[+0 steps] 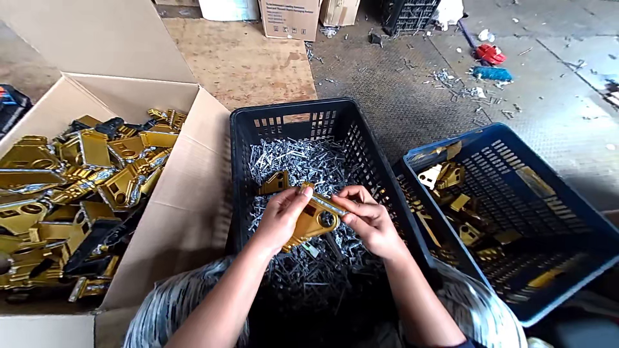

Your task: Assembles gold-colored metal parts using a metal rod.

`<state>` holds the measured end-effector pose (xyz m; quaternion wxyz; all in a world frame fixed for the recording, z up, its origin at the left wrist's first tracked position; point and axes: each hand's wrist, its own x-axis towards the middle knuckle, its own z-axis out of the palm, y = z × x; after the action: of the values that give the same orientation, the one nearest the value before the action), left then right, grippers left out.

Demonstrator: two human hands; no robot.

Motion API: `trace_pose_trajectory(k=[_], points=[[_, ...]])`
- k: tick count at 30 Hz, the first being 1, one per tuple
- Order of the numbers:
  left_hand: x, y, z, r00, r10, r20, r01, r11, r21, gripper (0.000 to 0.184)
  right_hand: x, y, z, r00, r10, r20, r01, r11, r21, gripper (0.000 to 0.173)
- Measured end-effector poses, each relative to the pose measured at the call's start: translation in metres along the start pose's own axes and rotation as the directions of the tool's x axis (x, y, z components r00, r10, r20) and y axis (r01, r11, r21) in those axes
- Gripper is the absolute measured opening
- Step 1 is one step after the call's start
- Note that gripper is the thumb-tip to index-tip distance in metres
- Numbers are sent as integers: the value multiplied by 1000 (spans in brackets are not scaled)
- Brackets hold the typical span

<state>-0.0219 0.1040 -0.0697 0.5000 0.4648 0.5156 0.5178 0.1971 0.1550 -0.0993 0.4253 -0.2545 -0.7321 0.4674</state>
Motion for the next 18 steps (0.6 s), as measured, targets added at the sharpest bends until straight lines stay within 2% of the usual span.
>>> trace_pose_trajectory(k=[1,2,3,4,6,8,10,11,12,13,14,16,18], points=[[-1,2,-2,996,-3,86,10,997,-80,31,0,-4,1,997,26,68,-37,987,154,45],[-3,2,-2,986,3,168,25,986,-167,33,0,-9,3,989,31,144,-75,947,312,65],[-4,0,0,968,20,249,43,969,-244,33,0,-13,8,979,21,201,-113,883,455,88],[-5,-2,3,953,29,302,65,952,-298,34,0,-16,13,976,16,215,-138,815,563,102],[-5,-5,6,942,28,334,74,954,-289,36,-2,-18,22,989,42,143,-126,748,652,108],[-1,-2,4,953,-2,303,37,993,-112,36,-2,-20,22,998,39,51,-60,860,507,108],[2,1,2,978,-59,202,41,995,91,37,-4,-20,24,1000,-13,-21,16,988,151,110],[4,-1,3,990,-56,129,38,990,137,44,-6,-17,26,996,-76,-43,72,995,-71,107],[5,-4,3,995,-55,87,39,984,175,63,-7,-13,29,988,-149,-47,129,950,-285,103],[4,-6,3,995,-64,77,49,982,183,79,-7,-8,33,976,-212,-42,172,880,-444,98],[2,-7,5,993,-74,94,58,985,163,84,-8,-5,37,967,-252,-31,196,818,-541,94],[-3,-6,7,979,-113,170,90,987,137,72,-7,-3,41,974,-225,2,187,804,-565,92],[-4,-5,5,966,-139,217,111,985,133,60,-5,-8,35,996,-82,30,87,906,-415,91]])
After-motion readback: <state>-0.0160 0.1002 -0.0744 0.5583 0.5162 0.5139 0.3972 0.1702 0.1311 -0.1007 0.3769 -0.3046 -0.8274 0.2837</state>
